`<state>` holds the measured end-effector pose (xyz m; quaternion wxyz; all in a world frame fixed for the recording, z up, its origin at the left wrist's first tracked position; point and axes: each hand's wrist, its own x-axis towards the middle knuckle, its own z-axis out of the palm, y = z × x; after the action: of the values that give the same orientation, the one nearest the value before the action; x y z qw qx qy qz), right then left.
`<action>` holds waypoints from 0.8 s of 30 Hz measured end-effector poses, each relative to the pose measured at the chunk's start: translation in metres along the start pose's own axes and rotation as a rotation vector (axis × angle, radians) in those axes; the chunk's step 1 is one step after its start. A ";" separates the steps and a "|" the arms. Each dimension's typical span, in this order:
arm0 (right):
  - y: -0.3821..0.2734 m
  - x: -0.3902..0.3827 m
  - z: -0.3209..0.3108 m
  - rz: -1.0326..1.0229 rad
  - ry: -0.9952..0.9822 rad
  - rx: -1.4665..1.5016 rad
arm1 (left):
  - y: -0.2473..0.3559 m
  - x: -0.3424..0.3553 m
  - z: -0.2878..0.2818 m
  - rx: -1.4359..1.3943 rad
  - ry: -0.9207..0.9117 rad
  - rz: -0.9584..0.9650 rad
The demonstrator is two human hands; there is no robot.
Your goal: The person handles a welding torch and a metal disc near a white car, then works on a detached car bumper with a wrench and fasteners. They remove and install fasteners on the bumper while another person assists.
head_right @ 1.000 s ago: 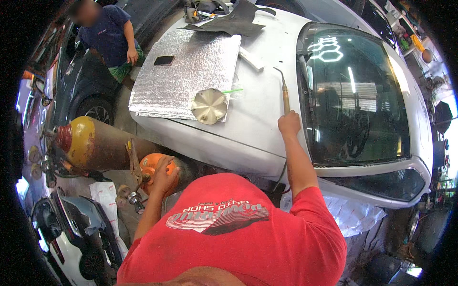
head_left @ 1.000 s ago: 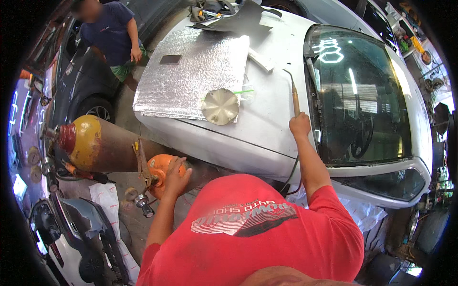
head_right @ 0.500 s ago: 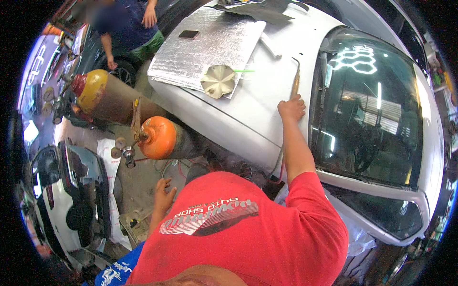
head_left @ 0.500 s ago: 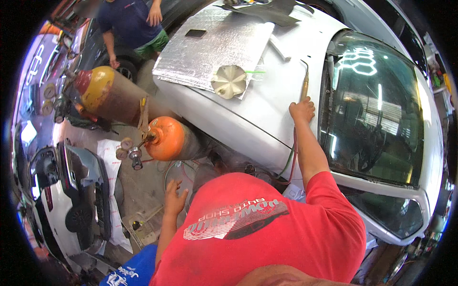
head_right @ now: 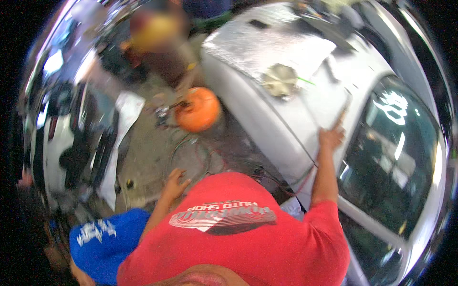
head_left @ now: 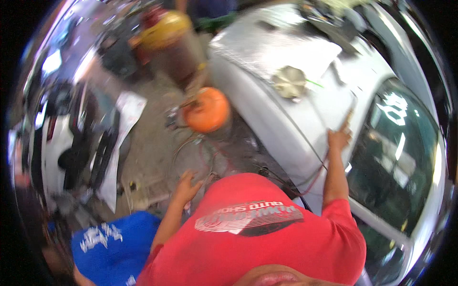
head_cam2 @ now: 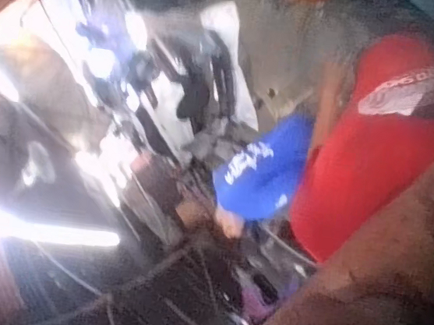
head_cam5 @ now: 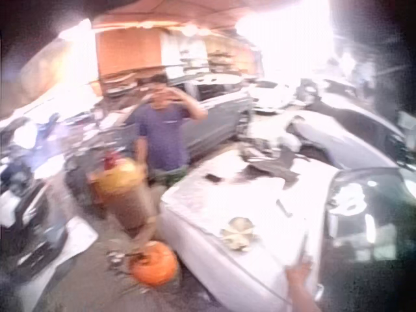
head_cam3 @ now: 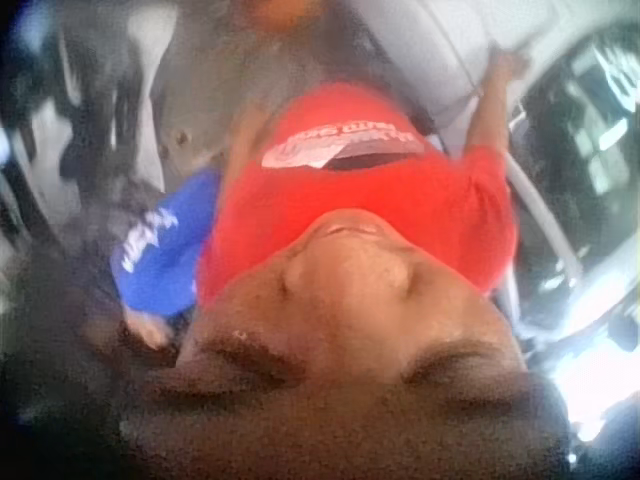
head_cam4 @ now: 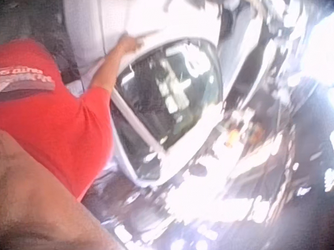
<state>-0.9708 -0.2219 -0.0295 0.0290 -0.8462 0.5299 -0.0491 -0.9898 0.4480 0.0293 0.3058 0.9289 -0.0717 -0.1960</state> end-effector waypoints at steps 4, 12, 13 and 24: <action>-0.014 -0.035 -0.012 -0.006 -0.012 -0.109 | -0.052 -0.010 -0.022 0.035 0.086 0.038; -0.074 -0.143 -0.009 -0.456 0.356 -0.254 | -0.176 -0.053 -0.076 -0.129 0.090 -0.105; -0.097 -0.160 -0.007 -0.326 0.182 -0.179 | -0.190 -0.055 -0.086 -0.129 0.088 -0.107; -0.373 -0.417 -0.043 -1.006 -0.501 0.589 | -0.237 -0.031 -0.151 -0.333 0.355 -0.099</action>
<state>-0.8233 0.3161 0.0292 0.3570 -0.9341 0.0088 -0.0009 -0.9530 0.7277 0.0089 0.4525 0.8880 0.0619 -0.0536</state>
